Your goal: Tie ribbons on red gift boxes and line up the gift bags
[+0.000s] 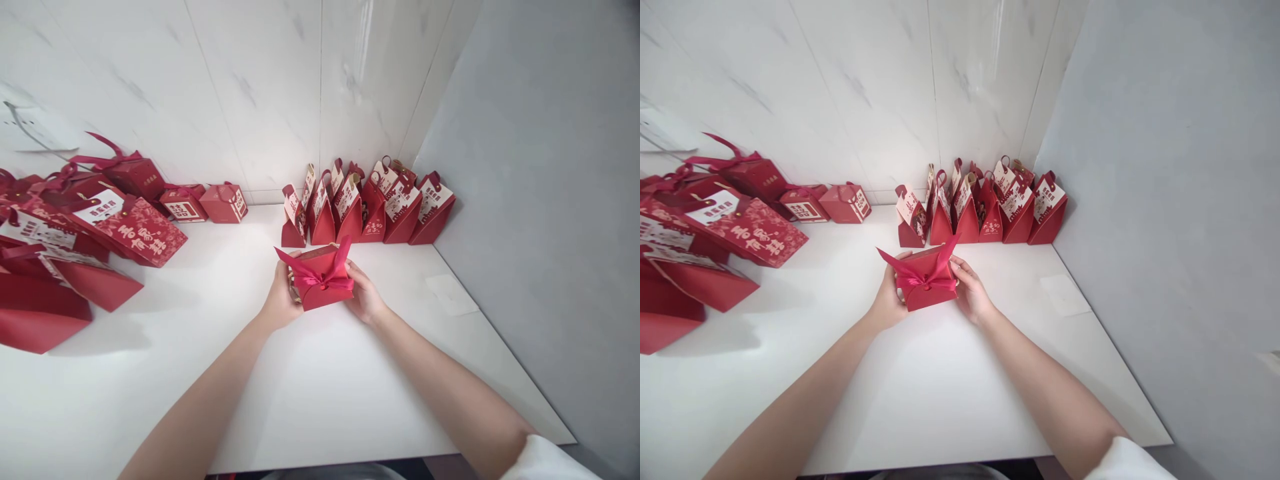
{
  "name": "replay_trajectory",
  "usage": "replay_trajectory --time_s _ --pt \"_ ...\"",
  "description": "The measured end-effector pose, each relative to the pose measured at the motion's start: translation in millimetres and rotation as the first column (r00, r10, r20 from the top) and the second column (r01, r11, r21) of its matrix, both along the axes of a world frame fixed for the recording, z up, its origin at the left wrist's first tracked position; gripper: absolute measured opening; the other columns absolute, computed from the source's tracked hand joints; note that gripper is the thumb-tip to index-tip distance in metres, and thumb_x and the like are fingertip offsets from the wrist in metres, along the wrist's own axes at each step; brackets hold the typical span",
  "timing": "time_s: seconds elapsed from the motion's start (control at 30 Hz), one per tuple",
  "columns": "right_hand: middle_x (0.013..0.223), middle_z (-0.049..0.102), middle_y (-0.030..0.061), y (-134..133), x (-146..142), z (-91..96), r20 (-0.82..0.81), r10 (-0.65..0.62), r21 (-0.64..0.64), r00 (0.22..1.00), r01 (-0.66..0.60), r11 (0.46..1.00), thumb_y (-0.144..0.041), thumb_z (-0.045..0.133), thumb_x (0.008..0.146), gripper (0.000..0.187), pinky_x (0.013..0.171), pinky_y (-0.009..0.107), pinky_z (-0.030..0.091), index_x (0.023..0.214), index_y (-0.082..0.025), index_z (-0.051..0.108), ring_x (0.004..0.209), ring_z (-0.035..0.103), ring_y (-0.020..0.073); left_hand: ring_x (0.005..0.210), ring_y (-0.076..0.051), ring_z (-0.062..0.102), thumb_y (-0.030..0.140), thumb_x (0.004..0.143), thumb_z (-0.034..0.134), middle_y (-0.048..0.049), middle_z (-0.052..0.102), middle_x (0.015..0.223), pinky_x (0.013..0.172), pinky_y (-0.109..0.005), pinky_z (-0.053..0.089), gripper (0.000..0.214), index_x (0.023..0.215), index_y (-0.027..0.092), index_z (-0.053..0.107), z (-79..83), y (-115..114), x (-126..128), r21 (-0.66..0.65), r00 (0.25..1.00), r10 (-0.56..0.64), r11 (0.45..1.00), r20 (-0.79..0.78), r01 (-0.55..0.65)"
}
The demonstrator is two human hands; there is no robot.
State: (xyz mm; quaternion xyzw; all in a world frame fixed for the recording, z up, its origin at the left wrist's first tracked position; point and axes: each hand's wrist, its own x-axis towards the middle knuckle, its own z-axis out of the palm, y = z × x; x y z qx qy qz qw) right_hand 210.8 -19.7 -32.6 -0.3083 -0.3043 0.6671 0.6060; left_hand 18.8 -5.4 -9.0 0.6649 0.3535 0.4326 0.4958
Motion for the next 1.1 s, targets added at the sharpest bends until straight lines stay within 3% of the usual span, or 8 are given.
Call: replay_trajectory --time_s 0.23,0.4,0.57,0.73,0.87,1.0,1.1 --pt "0.108 0.073 0.0007 2 1 -4.4 -0.002 -0.018 -0.022 1.000 0.018 1.000 -0.041 0.068 0.082 0.034 0.089 0.039 0.050 0.113 -0.027 0.065 0.099 0.066 0.0246 0.098 -0.024 0.065 0.022 0.062 0.082 -0.0081 0.060 0.119 0.074 -0.033 0.055 0.099 0.145 0.032 0.028 -6.9 1 0 0.016 0.998 0.007 1.000 -0.059 -0.006" --pt "0.106 0.073 0.0009 3 1 -4.2 0.007 -0.010 -0.023 1.000 0.010 1.000 -0.043 0.064 0.084 0.024 0.090 0.039 0.050 0.100 -0.025 0.069 0.105 0.063 0.0258 0.117 -0.030 0.060 0.026 0.058 0.088 -0.0123 0.059 0.130 0.095 -0.041 0.052 0.086 0.133 0.023 0.045 -15.9 9 -2 0.060 0.998 0.025 0.998 0.058 -0.028" --pt "0.132 0.063 -0.0017 3 1 -2.5 -0.072 -0.090 -0.056 0.993 0.086 0.995 -0.047 0.066 0.085 0.045 0.095 0.039 0.050 0.127 -0.036 0.054 0.119 0.060 0.0230 0.119 -0.034 0.061 0.056 0.068 0.078 -0.0130 0.068 0.122 0.101 -0.047 0.050 0.068 0.121 0.018 0.059 -24.5 17 -2 -0.191 0.942 0.082 0.981 0.325 -0.020" --pt "0.148 0.051 0.0019 -2 0 -1.6 0.011 0.054 0.064 0.998 -0.054 0.996 -0.050 0.066 0.086 0.060 0.108 0.042 0.043 0.140 -0.036 0.045 0.131 0.053 0.0237 0.121 -0.034 0.061 0.075 0.078 0.054 -0.0100 0.070 0.122 0.099 -0.048 0.052 0.073 0.126 0.021 0.060 -13.7 13 0 -0.416 0.845 0.216 0.909 0.490 0.009" --pt "0.133 0.063 0.0049 -3 -1 -3.4 0.125 0.117 0.107 0.985 -0.131 0.986 -0.046 0.071 0.084 0.064 0.104 0.045 0.045 0.141 -0.034 0.044 0.118 0.063 0.0251 0.109 -0.036 0.068 0.079 0.079 0.046 -0.0141 0.074 0.112 0.092 -0.051 0.055 0.078 0.120 0.015 0.064 -5.6 11 -2 -0.493 0.853 0.196 0.867 0.483 0.080" --pt "0.110 0.073 0.0061 -2 1 -6.4 0.171 0.152 0.113 0.973 -0.173 0.978 -0.050 0.068 0.085 0.044 0.101 0.042 0.047 0.121 -0.026 0.062 0.106 0.068 0.0242 0.099 -0.035 0.071 0.078 0.082 0.042 -0.0165 0.075 0.103 0.087 -0.050 0.057 0.079 0.116 0.012 0.066 -5.0 12 -2 -0.502 0.874 0.158 0.858 0.460 0.109" --pt "0.109 0.074 0.0057 -1 1 -6.7 0.184 0.155 0.117 0.970 -0.179 0.977 -0.053 0.066 0.086 0.039 0.098 0.039 0.049 0.114 -0.025 0.067 0.103 0.069 0.0237 0.101 -0.034 0.071 0.075 0.083 0.043 -0.0158 0.075 0.105 0.087 -0.047 0.057 0.076 0.122 0.012 0.064 -6.6 12 1 -0.493 0.882 0.136 0.862 0.451 0.119"
